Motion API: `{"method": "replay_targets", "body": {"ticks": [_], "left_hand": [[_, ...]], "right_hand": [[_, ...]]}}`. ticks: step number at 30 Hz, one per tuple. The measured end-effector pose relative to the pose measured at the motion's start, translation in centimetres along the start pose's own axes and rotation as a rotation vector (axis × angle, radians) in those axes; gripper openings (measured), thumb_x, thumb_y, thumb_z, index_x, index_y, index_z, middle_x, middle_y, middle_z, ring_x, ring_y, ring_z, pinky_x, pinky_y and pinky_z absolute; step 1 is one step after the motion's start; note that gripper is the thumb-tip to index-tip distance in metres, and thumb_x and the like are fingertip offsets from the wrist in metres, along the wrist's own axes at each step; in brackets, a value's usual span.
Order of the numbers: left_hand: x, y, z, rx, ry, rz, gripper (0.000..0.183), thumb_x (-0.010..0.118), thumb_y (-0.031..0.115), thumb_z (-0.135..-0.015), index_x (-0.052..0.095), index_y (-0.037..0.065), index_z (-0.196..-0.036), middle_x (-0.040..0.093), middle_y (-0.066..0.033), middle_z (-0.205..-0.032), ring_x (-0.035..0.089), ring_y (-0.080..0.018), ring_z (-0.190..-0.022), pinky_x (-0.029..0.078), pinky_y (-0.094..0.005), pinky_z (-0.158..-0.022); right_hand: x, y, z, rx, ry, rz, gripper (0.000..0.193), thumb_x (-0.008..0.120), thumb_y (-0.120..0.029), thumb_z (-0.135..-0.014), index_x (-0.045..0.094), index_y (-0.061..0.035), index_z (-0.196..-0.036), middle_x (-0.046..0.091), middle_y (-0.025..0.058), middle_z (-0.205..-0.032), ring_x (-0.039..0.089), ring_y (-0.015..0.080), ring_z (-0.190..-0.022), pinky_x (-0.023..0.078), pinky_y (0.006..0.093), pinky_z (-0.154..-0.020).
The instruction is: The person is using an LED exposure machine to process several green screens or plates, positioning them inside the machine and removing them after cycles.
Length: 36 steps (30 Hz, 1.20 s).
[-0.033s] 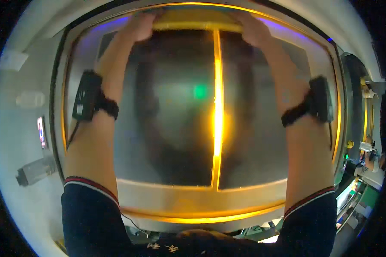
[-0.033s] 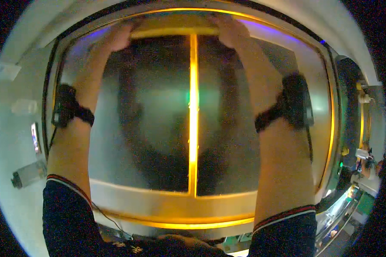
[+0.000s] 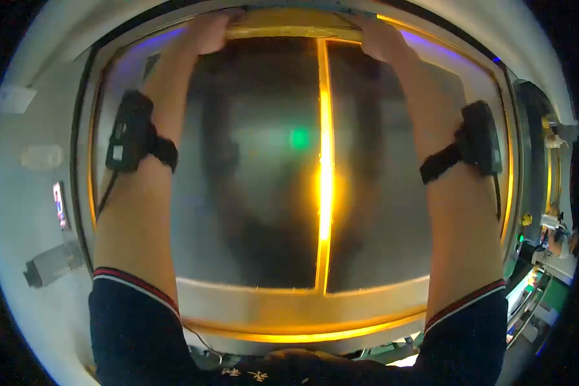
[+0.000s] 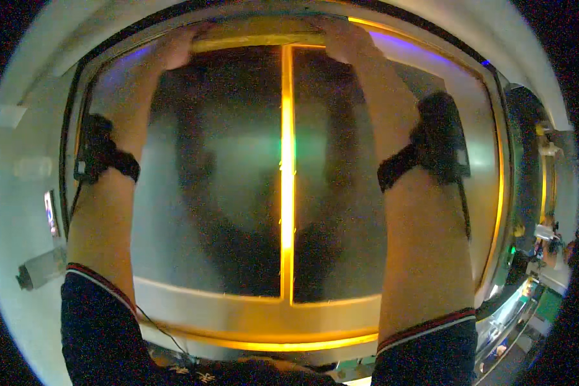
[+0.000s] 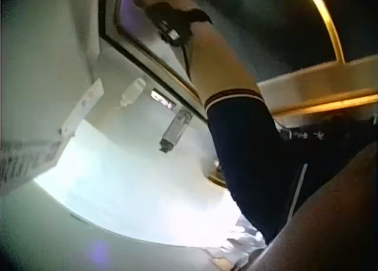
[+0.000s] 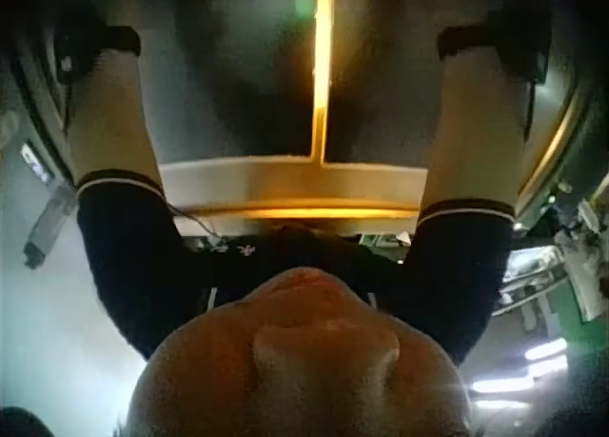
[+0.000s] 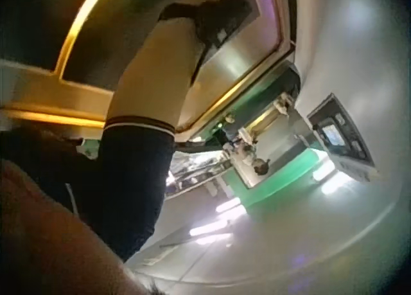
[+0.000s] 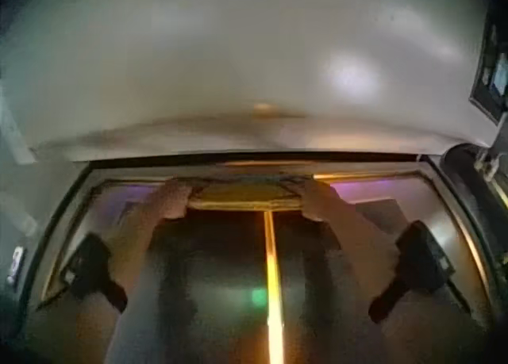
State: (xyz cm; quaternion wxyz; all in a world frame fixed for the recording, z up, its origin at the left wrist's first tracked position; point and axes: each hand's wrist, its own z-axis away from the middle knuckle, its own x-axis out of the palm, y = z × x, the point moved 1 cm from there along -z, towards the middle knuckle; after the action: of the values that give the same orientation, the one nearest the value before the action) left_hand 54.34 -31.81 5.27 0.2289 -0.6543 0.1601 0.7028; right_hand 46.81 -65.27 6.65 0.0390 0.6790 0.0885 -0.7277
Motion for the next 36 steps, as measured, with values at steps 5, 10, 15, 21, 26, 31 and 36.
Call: {"method": "replay_targets", "body": {"ticks": [5,10,15,21,26,31,36], "left_hand": [[2.8,-0.8,1.6,0.055,0.032,-0.105,0.063,0.056,-0.003,-0.077,0.049,0.010,-0.138,0.063,-0.0248,-0.118,0.064,-0.0388,-0.106,0.052,-0.0483,-0.093],[-1.3,13.0,14.5,-0.212,-0.202,0.169,0.070,0.059,-0.001,-0.079,0.045,0.020,-0.144,0.064,-0.0206,-0.122,0.056,-0.0391,-0.119,0.044,-0.0495,-0.104],[-1.9,33.8,41.3,-0.010,-0.497,0.289,0.073,0.061,0.008,-0.074,0.045,0.012,-0.145,0.042,-0.0120,-0.152,0.041,-0.0536,-0.131,0.029,-0.0651,-0.109],[-6.6,49.8,38.5,0.069,-0.370,0.352,0.071,0.061,0.008,-0.077,0.044,0.015,-0.146,0.042,-0.0056,-0.152,0.039,-0.0561,-0.130,0.021,-0.0736,-0.107],[-3.6,45.2,13.5,0.038,0.073,0.113,0.063,0.056,0.004,-0.082,0.046,0.017,-0.143,0.043,-0.0063,-0.151,0.045,-0.0469,-0.129,0.028,-0.0664,-0.107],[-3.4,38.3,-11.5,-0.058,0.042,0.001,0.062,0.058,0.005,-0.082,0.047,0.022,-0.141,0.050,-0.0030,-0.145,0.050,-0.0426,-0.126,0.038,-0.0658,-0.100],[-2.8,34.2,-13.8,-0.011,0.174,0.133,0.059,0.059,0.005,-0.081,0.049,0.024,-0.136,0.062,-0.0063,-0.131,0.060,-0.0410,-0.113,0.045,-0.0626,-0.094]], "right_hand": [[3.1,1.5,1.9,-0.143,0.067,-0.025,0.050,0.045,-0.006,-0.090,0.049,-0.0099,-0.140,0.053,0.0255,-0.134,0.058,0.0400,-0.113,0.049,0.0476,-0.095],[2.6,0.3,16.7,-0.174,0.009,-0.078,0.064,0.059,0.000,-0.073,0.052,-0.0084,-0.136,0.057,0.0215,-0.129,0.056,0.0379,-0.117,0.047,0.0462,-0.098],[0.0,2.2,51.3,-0.398,-0.258,-0.179,0.053,0.051,-0.020,-0.091,0.046,-0.0098,-0.142,0.047,0.0229,-0.143,0.049,0.0441,-0.127,0.040,0.0567,-0.107],[-1.8,14.2,60.7,-0.223,-0.342,-0.254,0.053,0.056,-0.012,-0.084,0.054,-0.0163,-0.136,0.052,0.0183,-0.140,0.048,0.0419,-0.129,0.038,0.0541,-0.110],[1.0,27.0,38.1,-0.209,-0.066,0.096,0.068,0.053,0.001,-0.082,0.043,-0.0194,-0.146,0.047,0.0176,-0.145,0.046,0.0373,-0.132,0.041,0.0472,-0.108],[-0.1,37.0,16.3,-0.135,0.150,0.106,0.073,0.054,0.001,-0.084,0.038,-0.0255,-0.149,0.047,0.0121,-0.146,0.047,0.0322,-0.132,0.041,0.0428,-0.109],[-5.2,30.2,16.3,0.008,-0.031,0.193,0.075,0.055,0.003,-0.080,0.043,-0.0316,-0.146,0.047,0.0116,-0.146,0.054,0.0341,-0.124,0.048,0.0454,-0.101]]}}
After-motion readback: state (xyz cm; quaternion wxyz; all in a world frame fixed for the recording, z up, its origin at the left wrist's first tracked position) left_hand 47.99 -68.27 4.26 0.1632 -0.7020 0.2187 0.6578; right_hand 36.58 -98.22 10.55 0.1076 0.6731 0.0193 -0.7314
